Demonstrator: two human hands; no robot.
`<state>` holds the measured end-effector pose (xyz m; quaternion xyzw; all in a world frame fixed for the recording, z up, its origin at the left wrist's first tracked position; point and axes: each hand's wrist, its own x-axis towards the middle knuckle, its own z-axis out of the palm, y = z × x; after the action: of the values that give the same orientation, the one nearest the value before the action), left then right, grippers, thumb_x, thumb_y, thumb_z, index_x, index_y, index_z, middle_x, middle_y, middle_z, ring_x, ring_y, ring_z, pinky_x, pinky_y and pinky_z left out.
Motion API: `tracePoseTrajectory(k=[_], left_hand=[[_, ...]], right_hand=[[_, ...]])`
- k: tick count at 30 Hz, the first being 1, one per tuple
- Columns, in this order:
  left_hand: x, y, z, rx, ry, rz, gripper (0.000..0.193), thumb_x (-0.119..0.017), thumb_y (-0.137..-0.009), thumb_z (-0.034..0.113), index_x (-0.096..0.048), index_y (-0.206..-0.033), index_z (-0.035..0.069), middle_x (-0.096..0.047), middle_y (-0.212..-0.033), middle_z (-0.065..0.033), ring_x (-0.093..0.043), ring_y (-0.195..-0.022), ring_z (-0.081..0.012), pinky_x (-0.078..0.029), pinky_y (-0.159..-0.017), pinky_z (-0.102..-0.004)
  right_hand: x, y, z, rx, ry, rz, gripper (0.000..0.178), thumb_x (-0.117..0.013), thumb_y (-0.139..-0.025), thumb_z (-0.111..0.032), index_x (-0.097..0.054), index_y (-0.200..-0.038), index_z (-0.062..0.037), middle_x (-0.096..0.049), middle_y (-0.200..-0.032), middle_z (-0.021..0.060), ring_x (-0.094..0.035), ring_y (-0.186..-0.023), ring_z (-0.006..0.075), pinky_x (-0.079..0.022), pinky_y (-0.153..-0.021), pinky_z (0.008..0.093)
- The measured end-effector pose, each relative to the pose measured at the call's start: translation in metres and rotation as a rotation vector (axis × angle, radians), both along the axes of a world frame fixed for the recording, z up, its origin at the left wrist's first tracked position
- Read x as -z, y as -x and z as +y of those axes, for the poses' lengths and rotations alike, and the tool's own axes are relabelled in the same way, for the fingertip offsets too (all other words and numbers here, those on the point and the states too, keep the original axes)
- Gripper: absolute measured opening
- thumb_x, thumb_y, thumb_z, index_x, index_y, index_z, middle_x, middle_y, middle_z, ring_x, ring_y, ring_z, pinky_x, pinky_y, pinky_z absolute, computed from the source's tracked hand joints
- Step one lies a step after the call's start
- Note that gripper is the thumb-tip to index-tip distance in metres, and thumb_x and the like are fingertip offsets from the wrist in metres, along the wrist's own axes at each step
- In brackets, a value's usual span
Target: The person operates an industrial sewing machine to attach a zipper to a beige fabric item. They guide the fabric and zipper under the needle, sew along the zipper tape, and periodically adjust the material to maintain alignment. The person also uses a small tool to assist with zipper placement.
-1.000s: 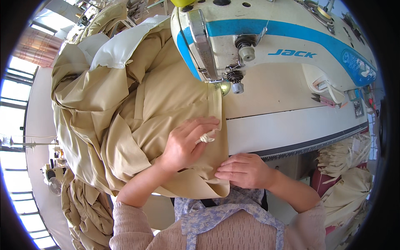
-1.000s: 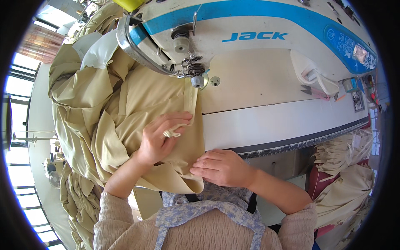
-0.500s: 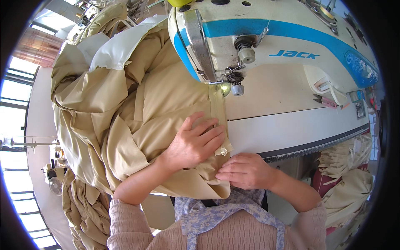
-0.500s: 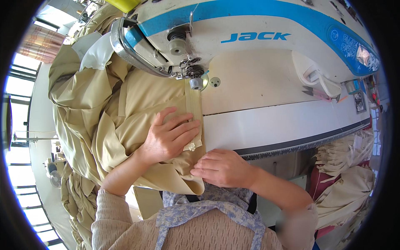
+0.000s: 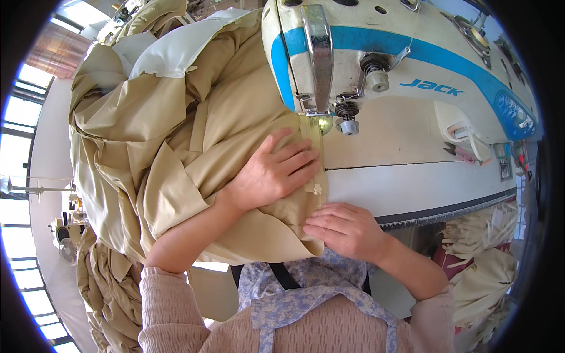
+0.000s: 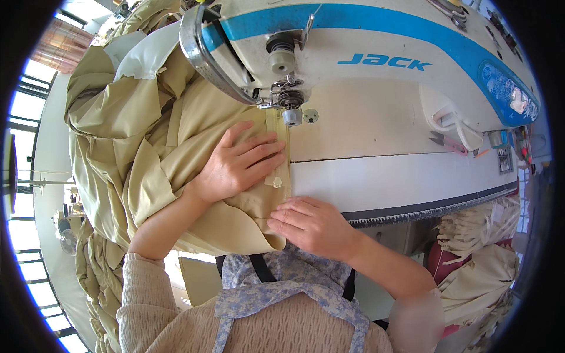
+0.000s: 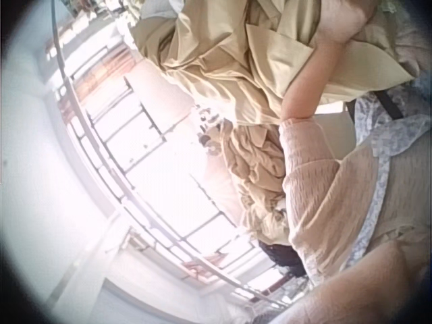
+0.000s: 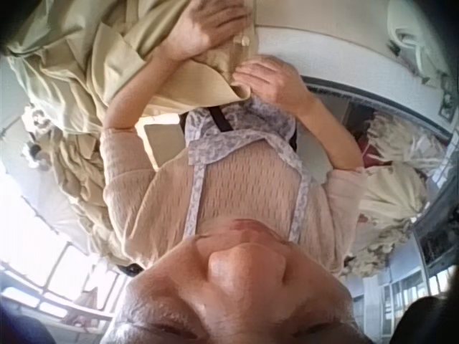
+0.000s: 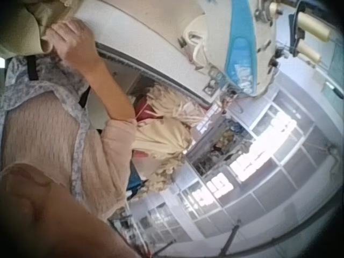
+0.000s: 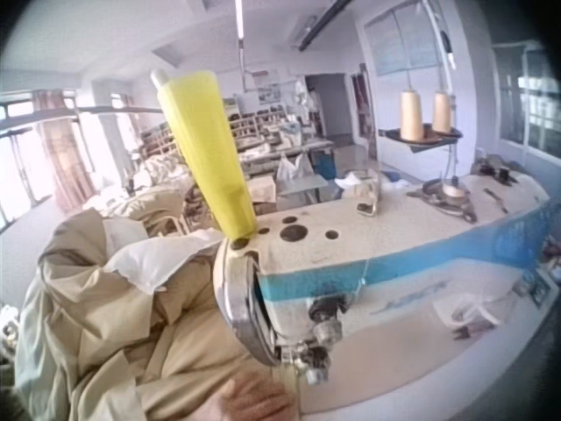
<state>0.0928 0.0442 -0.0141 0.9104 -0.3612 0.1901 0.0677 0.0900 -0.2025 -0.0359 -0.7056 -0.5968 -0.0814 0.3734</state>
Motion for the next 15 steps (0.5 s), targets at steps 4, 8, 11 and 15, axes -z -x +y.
tracePoseTrajectory(k=[4,8,11,15], left_hand=[[0.001,0.013,0.002,0.077,0.072,0.133,0.047,-0.070,-0.076,0.016,-0.069,-0.122,0.003,-0.066,-0.128,-0.0128,-0.064,-0.122,-0.0320,-0.051,-0.105,-0.0480],[-0.008,0.027,-0.010,0.025,0.232,0.265,0.047,-0.077,-0.077,0.013,-0.069,-0.121,0.001,-0.066,-0.129,-0.0157,-0.064,-0.124,-0.0355,-0.053,-0.105,-0.0499],[-0.009,0.032,-0.016,-0.022,0.233,0.249,0.044,-0.079,-0.079,0.012,-0.068,-0.120,0.000,-0.066,-0.129,-0.0159,-0.064,-0.123,-0.0357,-0.053,-0.105,-0.0497],[-0.003,0.034,-0.022,-0.061,0.209,0.182,0.039,-0.079,-0.081,0.011,-0.068,-0.116,-0.001,-0.067,-0.128,-0.0159,-0.065,-0.122,-0.0347,-0.053,-0.105,-0.0491]], right_hand=[[0.003,0.014,-0.009,0.036,-0.009,-0.015,0.025,-0.073,-0.082,-0.010,-0.076,-0.106,-0.0041,-0.073,-0.108,0.0064,-0.070,-0.105,0.0215,-0.059,-0.091,0.0349],[0.006,0.017,-0.012,0.060,-0.016,-0.011,0.027,-0.072,-0.081,-0.010,-0.076,-0.107,-0.0040,-0.074,-0.110,0.0073,-0.070,-0.108,0.0218,-0.059,-0.092,0.0353],[0.005,0.017,-0.012,0.056,-0.010,-0.005,0.027,-0.072,-0.080,-0.009,-0.076,-0.107,-0.0045,-0.074,-0.111,0.0073,-0.070,-0.109,0.0224,-0.059,-0.094,0.0348],[-0.008,0.010,-0.010,-0.008,-0.043,0.176,0.028,-0.074,-0.080,-0.006,-0.074,-0.108,-0.0055,-0.073,-0.102,0.0061,-0.071,-0.100,0.0230,-0.059,-0.087,0.0353]])
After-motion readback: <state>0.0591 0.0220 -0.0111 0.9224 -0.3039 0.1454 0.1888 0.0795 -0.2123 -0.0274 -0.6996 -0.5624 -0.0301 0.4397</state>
